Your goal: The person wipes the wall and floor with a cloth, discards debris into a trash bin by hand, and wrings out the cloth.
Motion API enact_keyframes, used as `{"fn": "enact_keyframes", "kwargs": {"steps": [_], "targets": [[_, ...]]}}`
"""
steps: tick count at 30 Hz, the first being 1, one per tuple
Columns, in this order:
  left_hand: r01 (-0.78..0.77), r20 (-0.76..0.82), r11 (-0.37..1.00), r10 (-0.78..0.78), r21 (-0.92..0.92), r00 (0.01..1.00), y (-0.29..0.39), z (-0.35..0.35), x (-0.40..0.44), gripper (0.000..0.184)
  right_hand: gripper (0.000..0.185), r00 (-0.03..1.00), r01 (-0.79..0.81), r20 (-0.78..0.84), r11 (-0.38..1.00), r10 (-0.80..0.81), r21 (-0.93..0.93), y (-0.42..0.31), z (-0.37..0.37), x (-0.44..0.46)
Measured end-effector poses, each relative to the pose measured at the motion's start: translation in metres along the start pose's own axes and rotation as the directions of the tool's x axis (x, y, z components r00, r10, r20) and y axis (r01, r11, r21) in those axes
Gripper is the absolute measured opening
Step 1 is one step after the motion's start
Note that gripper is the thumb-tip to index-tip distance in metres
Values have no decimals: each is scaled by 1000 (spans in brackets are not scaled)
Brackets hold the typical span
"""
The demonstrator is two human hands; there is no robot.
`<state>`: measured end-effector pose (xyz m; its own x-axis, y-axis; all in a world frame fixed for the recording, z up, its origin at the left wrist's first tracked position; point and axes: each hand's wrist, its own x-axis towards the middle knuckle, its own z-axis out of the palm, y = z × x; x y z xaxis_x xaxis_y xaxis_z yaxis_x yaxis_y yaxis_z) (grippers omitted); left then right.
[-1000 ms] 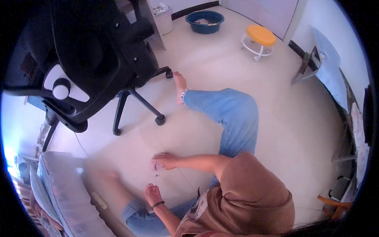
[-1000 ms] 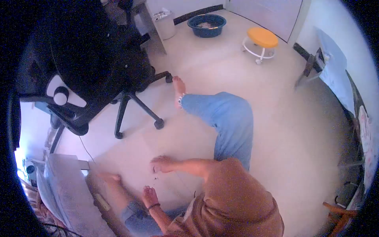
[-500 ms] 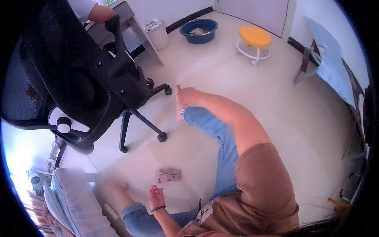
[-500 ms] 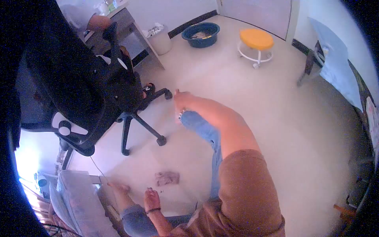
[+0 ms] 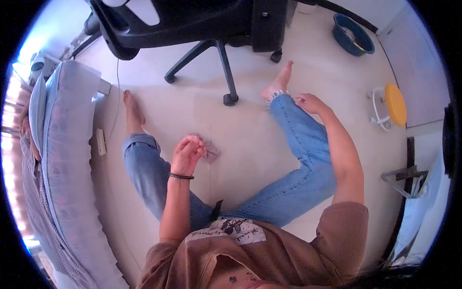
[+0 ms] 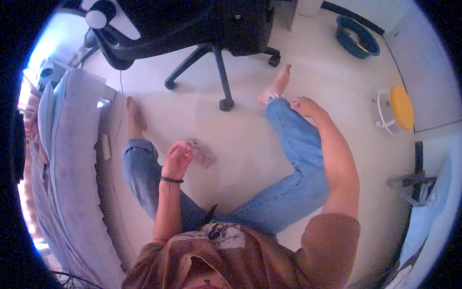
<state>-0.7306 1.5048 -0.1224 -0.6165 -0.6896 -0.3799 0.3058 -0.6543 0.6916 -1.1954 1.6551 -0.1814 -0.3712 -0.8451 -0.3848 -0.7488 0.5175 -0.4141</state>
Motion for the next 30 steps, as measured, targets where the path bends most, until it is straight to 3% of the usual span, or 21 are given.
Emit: {"fn": "enact_keyframes", "kwargs": {"steps": [9,12,15,19,24,26,29,30], "targets": [[-39,1,998,39,55,999,1,-3,-4,6,35,998,-49,36,998,47,40,-2,6,6],[-17,-32,1000,17,20,999,0,-10,-11,6,37,997,23,67,999,-26,42,-7,7,11],[-49,-18,997,48,-52,999,8,-14,-18,5,37,991,-29,131,978,2,204,-24,0,7],[-72,-26,994,70,-80,997,16,-2,-28,5,42,994,107,-6,994,-107,-8,-14,12,4],[-51,63,992,58,-113,996,13,-17,-22,4,39,988,-17,-154,999,9,-50,-25,17,-1],[-47,67,993,54,-110,996,14,-25,-24,3,35,983,-116,-157,988,100,-97,-50,3,-21],[-84,132,988,101,-127,986,13,-31,-19,3,28,995,-37,-102,975,15,-219,-42,0,-36],[-99,155,985,121,-138,981,10,-33,-18,5,27,1000,-25,-12,980,23,-199,-41,-5,-47]]}}
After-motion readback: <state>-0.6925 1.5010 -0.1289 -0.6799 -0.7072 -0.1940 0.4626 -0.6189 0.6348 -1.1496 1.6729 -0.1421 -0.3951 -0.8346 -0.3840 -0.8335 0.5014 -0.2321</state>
